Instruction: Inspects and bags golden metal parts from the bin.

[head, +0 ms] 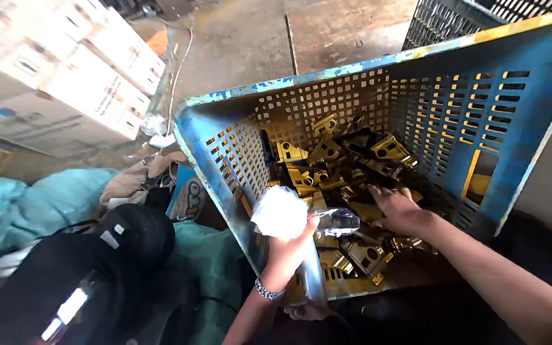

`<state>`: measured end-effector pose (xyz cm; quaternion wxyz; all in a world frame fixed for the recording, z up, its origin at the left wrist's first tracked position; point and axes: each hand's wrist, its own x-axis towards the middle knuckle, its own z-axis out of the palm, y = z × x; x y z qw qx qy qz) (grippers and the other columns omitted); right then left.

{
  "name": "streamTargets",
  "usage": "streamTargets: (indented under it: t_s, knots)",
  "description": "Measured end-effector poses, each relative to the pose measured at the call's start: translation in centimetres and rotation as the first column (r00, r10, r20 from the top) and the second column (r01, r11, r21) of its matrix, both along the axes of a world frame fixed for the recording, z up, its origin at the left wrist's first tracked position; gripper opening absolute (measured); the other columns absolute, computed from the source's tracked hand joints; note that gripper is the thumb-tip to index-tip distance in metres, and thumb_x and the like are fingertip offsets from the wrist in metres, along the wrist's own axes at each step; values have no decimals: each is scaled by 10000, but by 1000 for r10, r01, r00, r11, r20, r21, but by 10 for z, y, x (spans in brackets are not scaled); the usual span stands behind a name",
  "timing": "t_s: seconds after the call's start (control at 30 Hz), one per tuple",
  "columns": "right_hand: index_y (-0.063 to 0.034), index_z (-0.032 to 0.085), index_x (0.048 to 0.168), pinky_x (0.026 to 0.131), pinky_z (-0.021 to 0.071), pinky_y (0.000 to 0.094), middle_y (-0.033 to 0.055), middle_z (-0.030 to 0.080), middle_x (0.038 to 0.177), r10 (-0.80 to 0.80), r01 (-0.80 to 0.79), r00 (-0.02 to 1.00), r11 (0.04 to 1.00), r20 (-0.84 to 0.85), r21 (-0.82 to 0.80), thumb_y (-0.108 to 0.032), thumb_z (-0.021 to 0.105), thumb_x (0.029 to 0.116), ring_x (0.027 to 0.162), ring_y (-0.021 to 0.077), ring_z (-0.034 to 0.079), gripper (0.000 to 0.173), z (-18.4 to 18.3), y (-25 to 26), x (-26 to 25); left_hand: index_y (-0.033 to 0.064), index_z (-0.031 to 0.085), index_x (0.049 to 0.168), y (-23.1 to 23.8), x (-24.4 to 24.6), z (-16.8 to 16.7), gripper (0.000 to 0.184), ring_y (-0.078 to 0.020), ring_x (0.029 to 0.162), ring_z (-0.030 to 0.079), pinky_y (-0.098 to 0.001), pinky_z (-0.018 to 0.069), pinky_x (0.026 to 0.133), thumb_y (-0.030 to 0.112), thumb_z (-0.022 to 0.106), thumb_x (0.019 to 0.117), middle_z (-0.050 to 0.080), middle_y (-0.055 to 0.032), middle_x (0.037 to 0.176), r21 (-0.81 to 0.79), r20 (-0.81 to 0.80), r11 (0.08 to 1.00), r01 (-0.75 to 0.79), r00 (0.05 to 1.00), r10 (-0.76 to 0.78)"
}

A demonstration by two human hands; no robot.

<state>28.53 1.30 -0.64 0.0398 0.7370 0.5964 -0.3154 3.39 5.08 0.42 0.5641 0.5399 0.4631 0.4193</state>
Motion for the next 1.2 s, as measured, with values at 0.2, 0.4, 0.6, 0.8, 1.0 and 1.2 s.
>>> streamTargets:
  t_s: [0.2, 0.4, 0.6, 0.8, 1.0, 1.2]
  knots:
    - [-76, 545, 1199, 942, 594, 348, 3, 716, 1073, 88, 859, 216, 456, -972, 232, -128, 636, 954, 1016, 127, 703, 266, 32, -34, -17, -11, 577, 1099, -1, 10, 18, 212, -65, 638, 619, -207, 553, 631, -32, 664, 907, 653, -15, 783, -291, 135, 957, 14, 990, 27]
    - [15, 542, 1215, 854, 644, 330, 15, 715, 1076, 168, 717, 248, 631, -954, 298, -39, 623, 957, 956, 113, 728, 276, 7, -40, -74, 25, 583, 922, 4, 16, 34, 154, -71, 512, 543, -205, 503, 525, -10, 480, 1031, 562, -15, 622, -563, 309, 826, 39, 936, 167]
    - [18, 632, 1209, 985, 545, 264, 159, 720, 1206, 274, 100, 937, 386, -217, 917, -146, 660, 912, 1136, 157, 690, 340, -13, -49, -46, 26, 603, 1047, -3, 1, 26, 126, -33, 586, 551, -201, 492, 580, -17, 632, 932, 603, 34, 697, -242, 232, 964, 107, 971, -49]
    - [-4, 566, 1289, 941, 561, 249, 55, 630, 1248, -39, 508, 400, 841, -916, 186, -216, 681, 906, 1104, 77, 643, 453, 10, -36, -61, -70, 619, 1137, -19, 10, 8, 351, -35, 900, 695, -225, 588, 855, 50, 773, 846, 723, -26, 966, 75, -51, 962, 263, 964, -260]
    - [-63, 653, 1056, 738, 599, 235, -20, 709, 976, 76, 842, 277, 461, -958, 280, 6, 586, 940, 839, 53, 684, 151, -7, -49, -31, -54, 608, 1168, -13, -7, 13, 295, -118, 818, 705, -299, 611, 780, -8, 659, 881, 735, -48, 989, 15, 198, 942, 334, 923, -330]
    - [-119, 617, 1279, 817, 594, 307, -10, 707, 1180, 122, 676, 111, 719, -986, 165, -532, 463, 1040, 996, 111, 693, 501, 26, -46, -20, -134, 585, 1156, -15, 0, 12, 464, 7, 956, 679, -189, 567, 895, 14, 805, 775, 719, -43, 1006, 172, -108, 952, 253, 965, -237]
